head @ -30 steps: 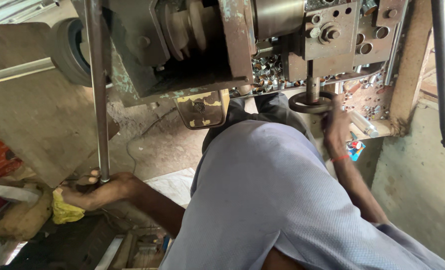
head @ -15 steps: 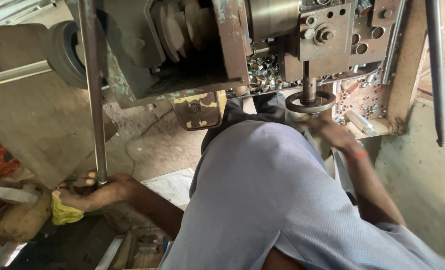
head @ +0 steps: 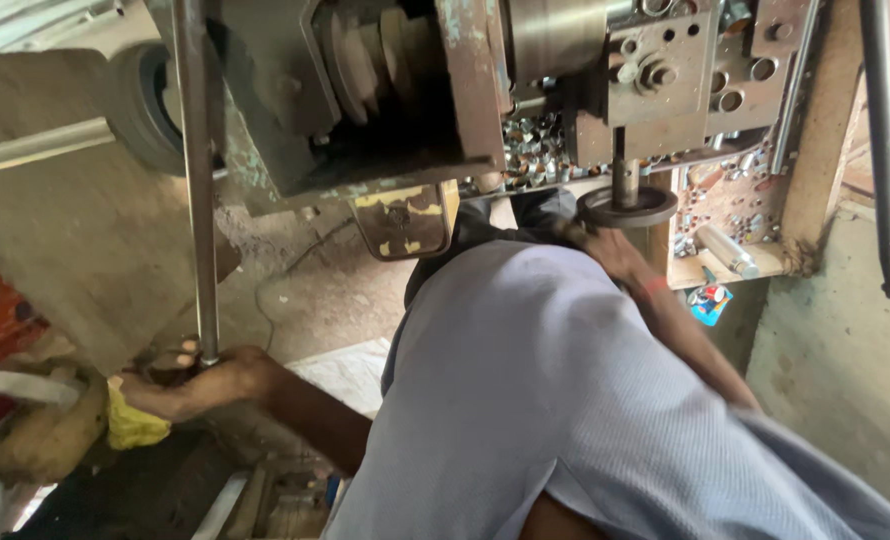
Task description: The person operates a large metal press machine by repeatedly pulling a long vertical lever with the left hand and turning a wheel with the right hand to punch metal rings from a material strip.
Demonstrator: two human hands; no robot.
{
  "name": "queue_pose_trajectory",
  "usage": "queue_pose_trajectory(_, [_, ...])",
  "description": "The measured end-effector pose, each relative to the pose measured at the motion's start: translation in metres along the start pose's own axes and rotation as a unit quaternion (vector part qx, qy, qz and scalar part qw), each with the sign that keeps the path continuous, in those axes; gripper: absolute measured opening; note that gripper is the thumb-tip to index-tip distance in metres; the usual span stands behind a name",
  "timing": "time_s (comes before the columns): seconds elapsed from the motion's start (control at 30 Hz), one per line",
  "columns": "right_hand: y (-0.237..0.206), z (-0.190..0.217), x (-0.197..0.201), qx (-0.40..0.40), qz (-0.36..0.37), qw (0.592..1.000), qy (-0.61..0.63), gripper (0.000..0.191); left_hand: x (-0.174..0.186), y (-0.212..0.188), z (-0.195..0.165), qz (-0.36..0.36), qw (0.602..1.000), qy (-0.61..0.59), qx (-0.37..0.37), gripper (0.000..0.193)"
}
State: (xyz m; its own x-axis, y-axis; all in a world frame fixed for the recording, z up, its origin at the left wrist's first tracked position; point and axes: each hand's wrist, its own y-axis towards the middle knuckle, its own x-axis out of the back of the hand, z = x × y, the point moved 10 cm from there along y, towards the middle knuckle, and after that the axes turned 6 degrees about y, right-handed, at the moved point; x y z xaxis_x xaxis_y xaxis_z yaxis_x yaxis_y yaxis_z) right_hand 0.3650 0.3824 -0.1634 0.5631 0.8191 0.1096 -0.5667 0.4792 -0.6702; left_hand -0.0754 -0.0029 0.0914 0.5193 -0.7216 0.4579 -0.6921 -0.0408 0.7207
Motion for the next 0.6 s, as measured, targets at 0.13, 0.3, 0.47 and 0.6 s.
queue_pose_trajectory(0.13, [-0.013, -0.002, 0.028, -0.021, -0.021, 1.000, -0.002, 0.027, 0.000, -0.001, -0.013, -0.011, 0.997, 0.041, -0.065, 0.052])
queue_pose_trajectory(0.3, [0.004, -0.005, 0.042, 0.028, -0.102, 0.992, 0.074, 0.035, 0.005, -0.001, 0.015, -0.031, 0.997, 0.031, 0.069, 0.047])
queue_pose_trajectory(0.47, [-0.015, -0.055, 0.009, -0.111, -0.124, 0.953, 0.252, 0.034, 0.000, 0.000, 0.014, -0.016, 0.996, -0.031, 0.081, 0.049])
queue_pose_trajectory(0.6, [-0.033, -0.060, 0.053, -0.072, -0.292, 0.882, 0.363, 0.062, 0.001, 0.000, 0.018, -0.024, 0.991, -0.067, 0.116, 0.051])
